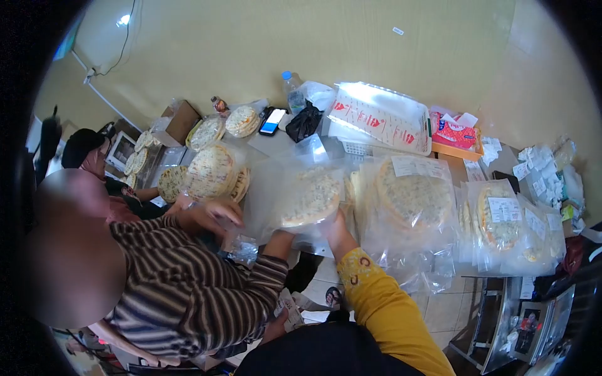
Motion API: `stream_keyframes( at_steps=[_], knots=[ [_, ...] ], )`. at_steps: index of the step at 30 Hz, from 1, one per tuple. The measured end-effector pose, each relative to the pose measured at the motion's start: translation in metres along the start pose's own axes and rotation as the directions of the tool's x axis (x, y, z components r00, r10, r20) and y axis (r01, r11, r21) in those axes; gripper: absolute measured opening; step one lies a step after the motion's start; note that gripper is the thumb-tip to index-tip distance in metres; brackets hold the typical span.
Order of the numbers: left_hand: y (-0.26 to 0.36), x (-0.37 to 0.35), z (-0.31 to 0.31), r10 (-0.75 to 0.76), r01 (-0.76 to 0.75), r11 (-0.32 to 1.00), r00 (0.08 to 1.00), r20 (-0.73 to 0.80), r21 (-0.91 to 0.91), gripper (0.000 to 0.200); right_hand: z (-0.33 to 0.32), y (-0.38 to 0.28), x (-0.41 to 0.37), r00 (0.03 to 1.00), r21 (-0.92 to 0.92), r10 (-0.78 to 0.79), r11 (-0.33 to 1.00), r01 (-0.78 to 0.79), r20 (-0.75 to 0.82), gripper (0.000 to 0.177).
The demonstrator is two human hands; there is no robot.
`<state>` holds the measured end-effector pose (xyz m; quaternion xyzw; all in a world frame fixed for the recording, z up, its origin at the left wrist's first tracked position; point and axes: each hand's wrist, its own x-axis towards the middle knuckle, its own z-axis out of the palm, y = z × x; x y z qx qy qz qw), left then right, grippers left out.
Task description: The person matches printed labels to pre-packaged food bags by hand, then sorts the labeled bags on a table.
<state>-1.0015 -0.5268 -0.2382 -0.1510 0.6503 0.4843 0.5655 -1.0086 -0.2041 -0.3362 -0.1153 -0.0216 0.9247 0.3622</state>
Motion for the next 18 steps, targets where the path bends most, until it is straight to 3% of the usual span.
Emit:
stream_keyframes(
  at_steps=[1,4,7,11,13,16,18],
  knots=[
    [0.001,0.001,0.0,0.007,-0.007,1.0,1.0,0.009,-0.008,0.039,-0.004,0.0,-0.001,1.0,0.023,-0.005,1.0,0.005,0.016,0.033],
    [0.007,0.005,0.003,0.032,-0.03,0.999,0.998,0.049,-0.032,0.039,0.043,-0.007,-0.023,0.971,-0.127,-0.11,0.988,0.084,-0.214,0.025],
    [0.011,0.008,0.004,0.052,-0.049,0.998,0.995,0.082,-0.046,0.039,0.007,-0.013,-0.012,0.929,0.147,0.056,0.989,-0.001,-0.366,0.017],
    [0.02,0.008,0.009,0.081,-0.074,0.995,0.989,0.125,-0.062,0.039,0.001,-0.005,-0.006,0.922,-0.024,-0.04,0.999,0.033,-0.386,0.019],
    [0.022,0.012,0.007,0.091,-0.083,0.995,0.985,0.147,-0.064,0.04,0.004,-0.004,-0.006,0.917,-0.076,-0.02,0.997,-0.011,-0.399,0.028],
    [0.026,0.014,0.01,0.107,-0.096,0.993,0.978,0.178,-0.066,0.04,-0.012,0.001,-0.007,0.948,-0.062,-0.014,0.998,-0.006,-0.318,0.02],
    [0.029,0.015,0.012,0.117,-0.105,0.992,0.972,0.202,-0.065,0.04,-0.004,0.001,-0.018,0.968,-0.057,-0.013,0.998,-0.001,-0.251,0.024]
  ],
)
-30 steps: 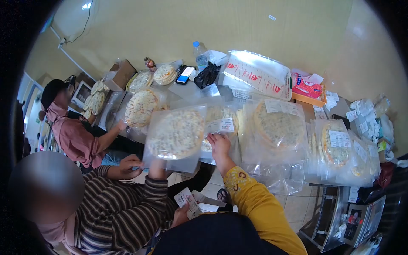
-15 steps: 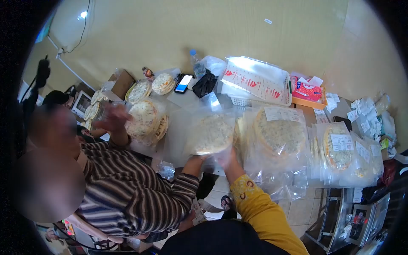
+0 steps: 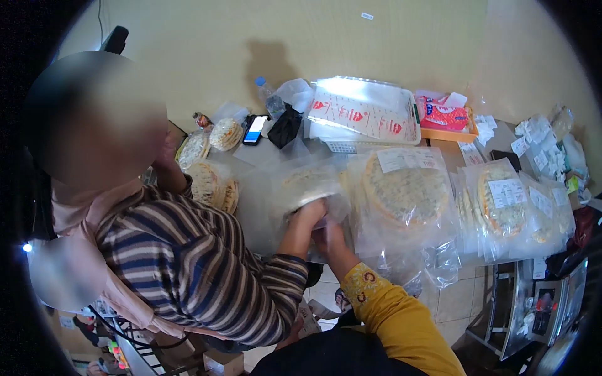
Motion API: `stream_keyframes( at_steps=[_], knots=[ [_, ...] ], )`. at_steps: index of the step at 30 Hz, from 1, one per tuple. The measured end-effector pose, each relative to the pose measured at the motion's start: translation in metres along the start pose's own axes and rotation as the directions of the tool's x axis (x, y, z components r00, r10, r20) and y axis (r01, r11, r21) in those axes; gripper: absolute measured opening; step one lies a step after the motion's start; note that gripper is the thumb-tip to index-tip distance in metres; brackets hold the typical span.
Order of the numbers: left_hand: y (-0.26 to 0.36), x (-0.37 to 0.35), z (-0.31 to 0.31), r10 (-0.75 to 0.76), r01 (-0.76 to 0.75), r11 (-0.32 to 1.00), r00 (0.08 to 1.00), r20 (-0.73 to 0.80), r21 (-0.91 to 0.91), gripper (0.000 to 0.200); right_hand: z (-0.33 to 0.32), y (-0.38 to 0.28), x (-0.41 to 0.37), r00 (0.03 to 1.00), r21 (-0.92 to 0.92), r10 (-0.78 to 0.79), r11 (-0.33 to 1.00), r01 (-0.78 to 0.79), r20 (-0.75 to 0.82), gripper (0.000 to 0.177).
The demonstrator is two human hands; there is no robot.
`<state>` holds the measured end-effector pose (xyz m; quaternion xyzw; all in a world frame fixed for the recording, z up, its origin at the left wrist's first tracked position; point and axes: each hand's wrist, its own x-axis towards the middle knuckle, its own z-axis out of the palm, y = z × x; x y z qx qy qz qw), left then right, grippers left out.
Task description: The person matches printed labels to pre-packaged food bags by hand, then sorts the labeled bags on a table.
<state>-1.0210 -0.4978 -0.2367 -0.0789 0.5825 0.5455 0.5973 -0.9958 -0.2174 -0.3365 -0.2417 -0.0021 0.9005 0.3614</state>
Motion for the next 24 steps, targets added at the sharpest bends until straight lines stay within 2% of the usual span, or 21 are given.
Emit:
stream_keyframes(
  at_steps=[4,9,10,12,13,14,15,16,18,19,22,24],
  knots=[
    [0.006,0.004,0.002,0.01,-0.009,1.0,0.998,0.062,-0.018,0.04,-0.003,0.003,-0.008,0.993,0.029,0.023,0.999,-0.027,0.119,0.031],
    [0.019,0.013,0.011,-0.008,0.032,0.993,0.978,0.207,-0.11,0.041,0.011,-0.003,-0.031,0.985,-0.254,-0.135,0.962,0.105,-0.103,0.026],
    [0.022,0.016,0.013,-0.031,0.082,0.981,0.962,0.273,-0.175,0.041,0.013,-0.004,-0.036,0.975,-0.312,-0.17,0.943,0.119,-0.142,0.026],
    [0.028,0.02,0.02,-0.072,0.21,0.931,0.908,0.413,-0.298,0.041,-0.03,0.01,-0.01,0.971,-0.424,-0.204,0.896,0.133,-0.126,0.023],
    [0.029,0.022,0.021,-0.032,0.149,0.951,0.919,0.394,-0.272,0.041,-0.069,0.024,0.017,0.97,-0.499,-0.237,0.848,0.178,-0.057,0.022],
    [0.028,0.022,0.023,-0.019,0.117,0.965,0.924,0.382,-0.234,0.041,-0.072,0.029,0.022,0.961,-0.564,-0.276,0.792,0.234,0.011,0.021],
    [0.021,0.02,0.015,0.209,-0.259,0.91,0.961,0.183,0.324,0.042,-0.074,0.033,0.027,0.944,-0.632,-0.316,0.712,0.305,0.099,0.021],
    [0.02,0.022,0.014,0.227,-0.266,0.926,0.959,0.167,0.269,0.042,-0.079,0.033,0.029,0.971,-0.551,-0.238,0.814,0.182,-0.031,0.02],
    [0.022,0.025,0.023,0.258,-0.278,0.948,0.957,0.132,0.158,0.044,0.05,-0.009,-0.038,0.955,-0.287,-0.064,0.958,-0.023,-0.289,0.02],
    [0.022,0.026,0.027,0.312,-0.329,0.939,0.937,0.155,0.098,0.044,0.06,-0.013,-0.038,0.963,-0.305,-0.069,0.952,-0.014,-0.26,0.021],
    [0.025,0.031,0.027,0.296,-0.291,0.955,0.944,0.147,-0.051,0.045,0.075,-0.022,-0.037,0.977,-0.291,-0.037,0.956,-0.026,-0.208,0.028],
    [0.03,0.03,0.036,0.319,-0.312,0.947,0.935,0.152,-0.072,0.046,0.087,-0.028,-0.041,0.985,-0.292,-0.017,0.956,-0.034,-0.17,0.03]
  ],
)
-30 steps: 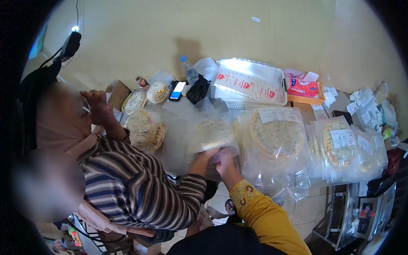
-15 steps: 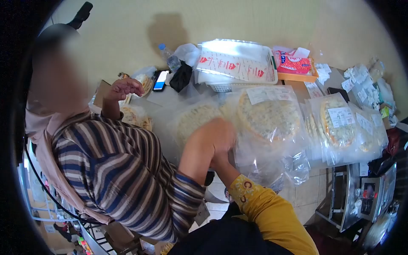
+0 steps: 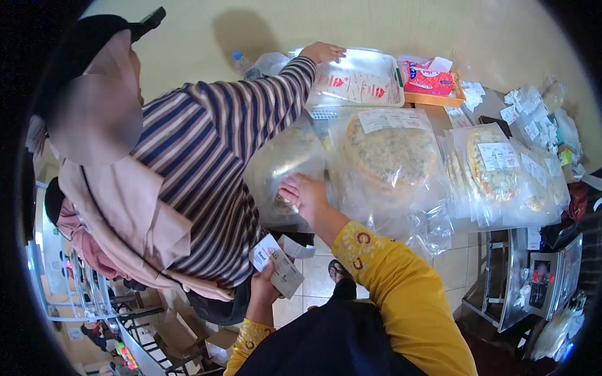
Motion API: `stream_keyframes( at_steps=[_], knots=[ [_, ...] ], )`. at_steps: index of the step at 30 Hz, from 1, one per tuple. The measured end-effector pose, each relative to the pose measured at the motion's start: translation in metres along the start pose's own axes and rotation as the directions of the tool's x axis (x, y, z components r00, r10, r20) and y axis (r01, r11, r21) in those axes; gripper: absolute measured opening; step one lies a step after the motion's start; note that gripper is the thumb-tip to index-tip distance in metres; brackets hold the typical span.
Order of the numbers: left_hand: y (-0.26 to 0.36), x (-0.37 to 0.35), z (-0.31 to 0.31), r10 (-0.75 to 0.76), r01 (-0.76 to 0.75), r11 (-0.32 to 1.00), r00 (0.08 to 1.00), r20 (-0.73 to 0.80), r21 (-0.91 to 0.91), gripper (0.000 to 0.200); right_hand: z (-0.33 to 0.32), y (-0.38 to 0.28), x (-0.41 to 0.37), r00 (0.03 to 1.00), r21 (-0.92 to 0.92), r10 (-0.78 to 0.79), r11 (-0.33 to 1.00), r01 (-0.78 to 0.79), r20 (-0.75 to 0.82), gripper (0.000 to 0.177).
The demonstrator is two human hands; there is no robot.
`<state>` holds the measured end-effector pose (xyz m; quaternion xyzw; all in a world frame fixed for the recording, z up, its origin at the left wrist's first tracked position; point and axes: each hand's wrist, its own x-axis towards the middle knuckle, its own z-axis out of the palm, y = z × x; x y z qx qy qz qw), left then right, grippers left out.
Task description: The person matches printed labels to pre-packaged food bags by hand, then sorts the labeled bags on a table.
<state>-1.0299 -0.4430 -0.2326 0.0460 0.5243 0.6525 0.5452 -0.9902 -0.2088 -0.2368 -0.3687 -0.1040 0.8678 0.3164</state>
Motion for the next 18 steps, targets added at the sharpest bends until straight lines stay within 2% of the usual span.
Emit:
stream_keyframes(
  at_steps=[2,6,7,9,10,11,12,13,14,16,17,18],
  knots=[
    [-0.001,0.006,0.001,0.048,-0.048,0.999,0.999,0.027,0.006,0.045,0.01,-0.011,-0.011,0.999,-0.03,-0.014,0.999,0.016,0.053,0.03],
    [0.001,0.011,0.005,0.085,-0.085,0.996,0.996,-0.013,0.015,0.044,0.024,-0.023,-0.037,0.99,-0.038,-0.06,0.997,0.066,0.131,0.03],
    [0.002,0.008,0.007,0.032,-0.032,0.999,0.998,-0.049,-0.005,0.041,0.029,-0.026,-0.045,0.989,-0.035,-0.055,0.998,0.061,0.136,0.031],
    [-0.006,0.009,-0.005,-0.003,0.008,0.987,0.999,-0.032,0.162,0.038,0.037,-0.035,-0.061,0.989,-0.026,-0.06,0.998,0.065,0.138,0.031],
    [-0.012,0.01,-0.011,-0.031,0.032,0.969,0.999,-0.01,0.247,0.036,0.033,-0.033,-0.062,0.972,0.017,-0.052,0.999,0.05,0.229,0.03],
    [-0.013,0.005,-0.009,-0.104,0.117,0.944,0.993,-0.06,0.31,0.033,0.024,-0.026,-0.064,0.95,0.061,-0.064,0.997,0.047,0.305,0.03],
    [-0.035,0.015,-0.04,-0.089,0.115,0.881,0.993,-0.078,0.46,0.034,0.013,-0.025,-0.069,0.925,0.108,-0.094,0.992,0.058,0.367,0.029],
    [-0.023,0.001,-0.013,-0.181,0.205,0.915,0.978,-0.101,0.348,0.032,0.015,-0.035,-0.093,0.933,0.096,-0.085,0.994,0.055,0.349,0.028],
    [-0.022,-0.002,-0.012,-0.256,0.257,0.89,0.965,-0.052,0.376,0.033,0.022,-0.048,-0.123,0.942,0.088,-0.081,0.995,0.055,0.326,0.027],
    [-0.023,-0.011,-0.006,-0.276,0.253,0.908,0.961,0.023,0.333,0.035,0.018,-0.067,-0.153,0.949,-0.071,-0.111,0.988,0.137,0.297,0.028],
    [-0.029,-0.006,-0.019,-0.352,0.34,0.883,0.936,-0.023,0.323,0.034,0.014,-0.078,-0.163,0.956,-0.052,-0.108,0.991,0.127,0.272,0.03],
    [-0.024,-0.009,-0.005,-0.359,0.348,0.861,0.933,-0.042,0.372,0.033,0.01,-0.095,-0.176,0.956,-0.05,-0.13,0.988,0.148,0.264,0.029]
  ],
)
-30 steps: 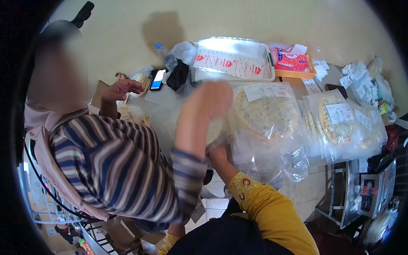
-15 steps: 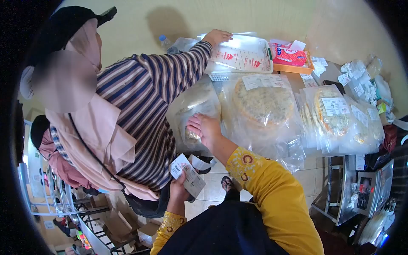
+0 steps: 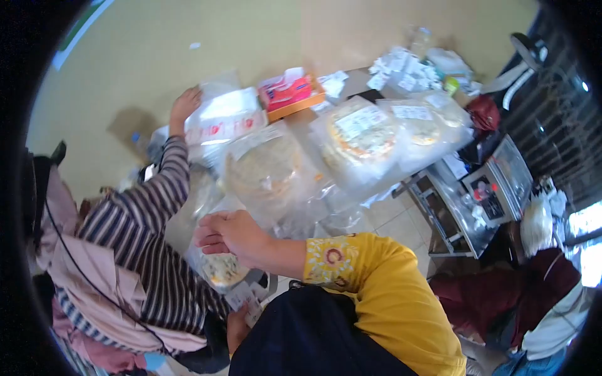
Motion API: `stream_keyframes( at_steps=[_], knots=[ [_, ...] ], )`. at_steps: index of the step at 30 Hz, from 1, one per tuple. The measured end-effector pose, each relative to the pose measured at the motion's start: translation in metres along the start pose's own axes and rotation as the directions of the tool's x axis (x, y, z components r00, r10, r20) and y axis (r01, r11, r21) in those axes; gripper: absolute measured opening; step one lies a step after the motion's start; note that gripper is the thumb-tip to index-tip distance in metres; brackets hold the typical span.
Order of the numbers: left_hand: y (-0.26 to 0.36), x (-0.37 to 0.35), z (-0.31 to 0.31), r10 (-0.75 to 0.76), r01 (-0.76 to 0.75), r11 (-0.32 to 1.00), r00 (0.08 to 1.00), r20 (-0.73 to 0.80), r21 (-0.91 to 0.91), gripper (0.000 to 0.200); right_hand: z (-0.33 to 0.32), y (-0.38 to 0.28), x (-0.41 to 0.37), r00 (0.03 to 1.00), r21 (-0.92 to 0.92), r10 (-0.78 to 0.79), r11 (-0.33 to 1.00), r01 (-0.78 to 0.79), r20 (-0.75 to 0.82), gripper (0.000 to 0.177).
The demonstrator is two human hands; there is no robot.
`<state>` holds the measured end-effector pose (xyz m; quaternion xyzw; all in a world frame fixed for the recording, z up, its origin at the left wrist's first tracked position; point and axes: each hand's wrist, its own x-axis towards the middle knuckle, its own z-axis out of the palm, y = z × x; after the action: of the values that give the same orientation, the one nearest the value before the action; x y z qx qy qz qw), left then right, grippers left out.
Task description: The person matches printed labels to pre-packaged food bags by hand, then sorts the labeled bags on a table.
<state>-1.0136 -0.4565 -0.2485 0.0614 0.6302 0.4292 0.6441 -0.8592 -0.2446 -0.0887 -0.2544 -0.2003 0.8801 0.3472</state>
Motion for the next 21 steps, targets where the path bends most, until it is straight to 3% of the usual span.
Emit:
stream_keyframes(
  at_steps=[2,5,7,10,14,21],
  knots=[
    [0.02,-0.021,0.019,-0.011,0.016,0.995,0.999,-0.05,0.096,0.031,-0.008,-0.043,-0.03,1.0,-0.008,-0.028,1.0,0.028,-0.001,0.029],
    [0.05,-0.038,0.059,0.019,0.047,0.902,0.989,-0.147,0.43,0.033,-0.031,-0.107,-0.076,0.993,-0.078,-0.115,0.99,0.116,0.011,0.027],
    [0.063,-0.033,0.078,0.04,0.05,0.851,0.986,-0.16,0.523,0.032,-0.046,-0.146,-0.109,0.972,-0.174,-0.224,0.962,0.209,-0.073,0.025],
    [0.078,-0.014,0.103,0.059,0.026,0.846,0.988,-0.141,0.533,0.032,-0.082,-0.202,-0.156,0.878,-0.357,-0.458,0.85,0.387,-0.139,0.024],
    [0.09,0.006,0.148,0.067,-0.005,0.846,0.993,-0.098,0.533,0.032,-0.141,-0.301,-0.211,0.704,-0.547,-0.641,0.724,0.421,-0.307,0.023],
    [0.098,0.032,0.235,0.055,-0.005,0.849,0.995,-0.079,0.528,0.032,-0.283,-0.456,-0.244,0.522,-0.623,-0.723,0.676,0.395,-0.453,0.021]
  ],
)
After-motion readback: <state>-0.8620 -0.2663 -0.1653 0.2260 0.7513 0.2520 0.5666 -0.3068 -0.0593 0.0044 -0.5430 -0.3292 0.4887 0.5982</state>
